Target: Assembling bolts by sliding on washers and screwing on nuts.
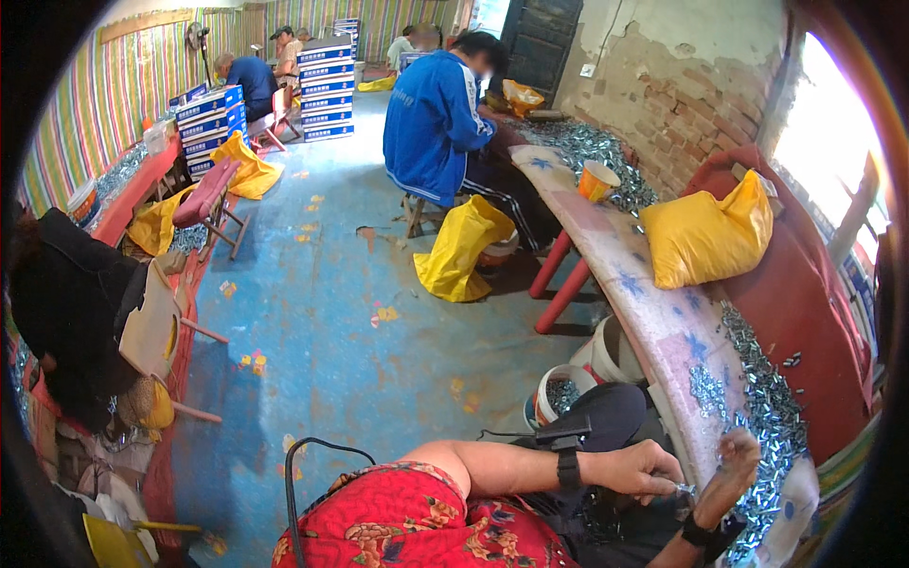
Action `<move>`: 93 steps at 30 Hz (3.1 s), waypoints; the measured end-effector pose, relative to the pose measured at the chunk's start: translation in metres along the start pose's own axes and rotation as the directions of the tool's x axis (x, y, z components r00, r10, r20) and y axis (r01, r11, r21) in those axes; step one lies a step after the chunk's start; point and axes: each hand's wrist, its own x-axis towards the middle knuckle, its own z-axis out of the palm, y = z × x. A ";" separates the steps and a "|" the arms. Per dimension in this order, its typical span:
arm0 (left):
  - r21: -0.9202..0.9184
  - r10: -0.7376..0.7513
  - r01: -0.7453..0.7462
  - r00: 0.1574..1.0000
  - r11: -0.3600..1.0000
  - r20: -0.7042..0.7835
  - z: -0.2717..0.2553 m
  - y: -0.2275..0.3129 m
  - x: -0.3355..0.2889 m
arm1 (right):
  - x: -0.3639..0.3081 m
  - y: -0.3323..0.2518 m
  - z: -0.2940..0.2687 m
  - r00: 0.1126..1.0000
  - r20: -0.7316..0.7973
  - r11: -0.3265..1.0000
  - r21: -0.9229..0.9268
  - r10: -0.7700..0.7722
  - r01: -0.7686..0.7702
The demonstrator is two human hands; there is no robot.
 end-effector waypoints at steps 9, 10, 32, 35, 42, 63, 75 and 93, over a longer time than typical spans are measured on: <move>-0.105 -0.049 0.009 0.919 0.994 -0.391 -0.028 -0.012 0.015 | -0.068 -0.017 0.083 0.945 0.171 0.957 0.135 -0.277 0.256; -0.092 -0.068 0.037 0.928 0.995 -0.367 -0.032 -0.013 0.012 | -0.062 -0.028 0.069 0.761 0.569 0.949 0.151 -0.311 0.275; 0.234 -0.285 0.292 0.956 0.927 -0.064 -0.002 -0.027 0.010 | -0.077 0.028 -0.040 0.967 0.163 0.870 -0.484 0.197 -0.095; 0.151 -0.464 0.467 0.884 0.871 -0.057 -0.013 -0.024 0.011 | -0.067 0.014 -0.022 0.976 0.172 0.888 -0.458 0.133 -0.040; 0.154 -0.588 0.586 0.808 0.796 -0.039 -0.012 -0.032 0.020 | -0.070 0.020 -0.035 0.939 0.240 0.892 -0.436 0.246 -0.122; 0.674 -0.174 0.024 0.973 0.738 0.155 -0.029 -0.135 0.112 | -0.056 0.120 -0.131 0.932 -0.335 0.512 -0.781 0.141 -0.358; 0.081 -0.375 0.387 0.917 0.918 -0.136 -0.056 -0.173 0.161 | -0.003 0.178 -0.176 0.925 -0.367 0.112 -0.919 0.104 -0.377; -0.401 -0.550 0.439 0.805 0.804 -0.221 -0.071 -0.161 0.159 | 0.037 0.176 -0.221 0.960 -0.274 0.127 -0.952 0.051 -0.278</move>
